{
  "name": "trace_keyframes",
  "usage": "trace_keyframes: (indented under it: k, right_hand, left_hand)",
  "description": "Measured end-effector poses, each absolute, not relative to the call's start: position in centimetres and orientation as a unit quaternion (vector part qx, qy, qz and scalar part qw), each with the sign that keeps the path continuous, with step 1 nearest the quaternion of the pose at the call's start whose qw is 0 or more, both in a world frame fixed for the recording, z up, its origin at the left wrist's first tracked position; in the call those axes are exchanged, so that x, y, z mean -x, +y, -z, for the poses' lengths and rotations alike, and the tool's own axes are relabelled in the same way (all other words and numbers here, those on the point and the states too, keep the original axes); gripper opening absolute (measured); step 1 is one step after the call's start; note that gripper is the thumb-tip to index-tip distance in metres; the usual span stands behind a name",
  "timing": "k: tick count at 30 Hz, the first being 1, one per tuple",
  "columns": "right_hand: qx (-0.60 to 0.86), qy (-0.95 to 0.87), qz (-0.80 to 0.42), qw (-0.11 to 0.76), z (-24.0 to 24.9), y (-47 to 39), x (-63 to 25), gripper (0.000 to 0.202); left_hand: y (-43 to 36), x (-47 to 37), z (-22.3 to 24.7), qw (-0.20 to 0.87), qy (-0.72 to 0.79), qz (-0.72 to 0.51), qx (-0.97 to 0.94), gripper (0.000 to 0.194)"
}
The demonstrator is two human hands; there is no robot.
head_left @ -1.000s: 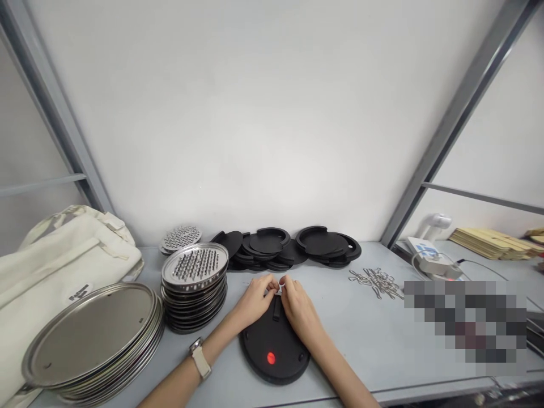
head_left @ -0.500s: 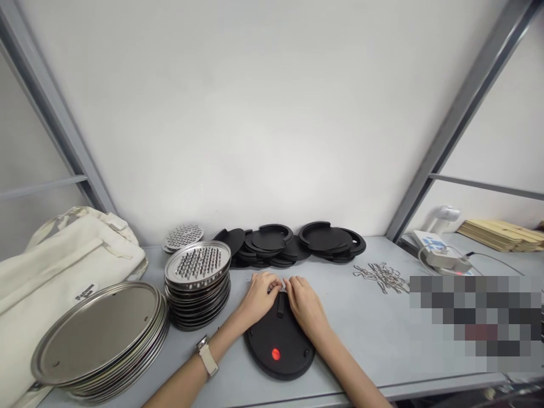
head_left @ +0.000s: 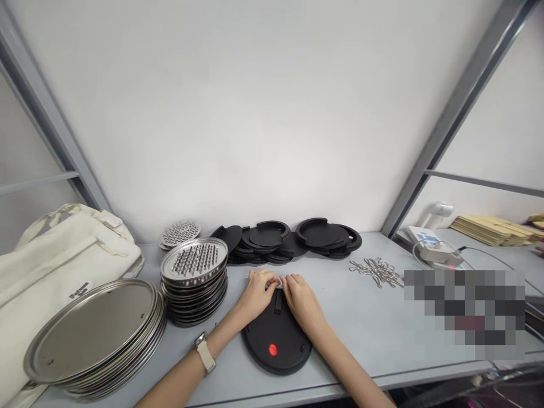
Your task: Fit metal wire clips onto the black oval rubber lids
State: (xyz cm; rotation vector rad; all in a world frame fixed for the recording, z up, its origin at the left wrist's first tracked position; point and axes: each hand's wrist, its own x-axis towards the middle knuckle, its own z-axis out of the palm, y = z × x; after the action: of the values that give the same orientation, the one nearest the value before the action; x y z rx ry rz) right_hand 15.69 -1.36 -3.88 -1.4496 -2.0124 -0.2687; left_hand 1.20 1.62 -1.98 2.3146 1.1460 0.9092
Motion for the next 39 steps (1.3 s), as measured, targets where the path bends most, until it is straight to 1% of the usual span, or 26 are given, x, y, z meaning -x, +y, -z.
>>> trace_keyframes:
  k: [5,9,12,17,20,21,25,29,32,34,39]
  right_hand:
    - [0.568,-0.763,0.082,0.299,4.0,-1.4,-15.6,0.03]
    - [0.579,-0.755,0.077,0.299,4.1,-1.5,-15.6,0.025]
    - [0.583,-0.751,0.068,0.303,4.1,-1.6,-15.6,0.023]
    - [0.574,-0.752,0.077,0.315,4.3,-1.6,-15.7,0.022]
    - [0.573,-0.752,0.078,0.316,4.4,-1.5,-15.7,0.022]
    - [0.574,-0.752,0.078,0.315,4.4,-1.5,-15.7,0.022]
    - [0.579,-0.752,0.067,0.309,4.3,-1.5,-15.6,0.021]
    - [0.585,-0.749,0.055,0.306,4.1,-1.6,-15.6,0.02]
    - [0.592,-0.748,0.036,0.298,3.9,-1.7,-15.7,0.019]
    - [0.595,-0.747,0.025,0.296,3.8,-1.7,-15.7,0.018]
    - [0.593,-0.749,-0.008,0.295,3.8,-1.7,-15.8,0.017]
  left_hand:
    - [1.6,-1.2,1.8,0.2,0.417,-0.315,-0.829,0.021]
    - [1.5,-1.2,1.9,0.206,0.408,-0.32,-0.83,0.017]
    - [1.4,-1.2,1.9,0.189,0.399,-0.316,-0.839,0.015]
    - [0.6,-0.6,1.2,0.151,0.383,-0.277,-0.868,0.019]
    - [-0.3,0.1,0.9,0.175,0.368,-0.266,-0.874,0.017]
    - [-0.5,0.3,0.8,0.189,0.366,-0.262,-0.873,0.02]
    - [-0.7,0.7,0.9,0.241,0.37,-0.247,-0.862,0.045]
    - [-0.3,0.8,0.8,0.276,0.368,-0.237,-0.856,0.051]
    - [0.0,1.2,0.7,0.297,0.352,-0.223,-0.859,0.061]
    - [0.1,1.5,0.7,0.305,0.344,-0.216,-0.861,0.064]
    - [0.3,1.7,0.7,0.301,0.343,-0.208,-0.865,0.059]
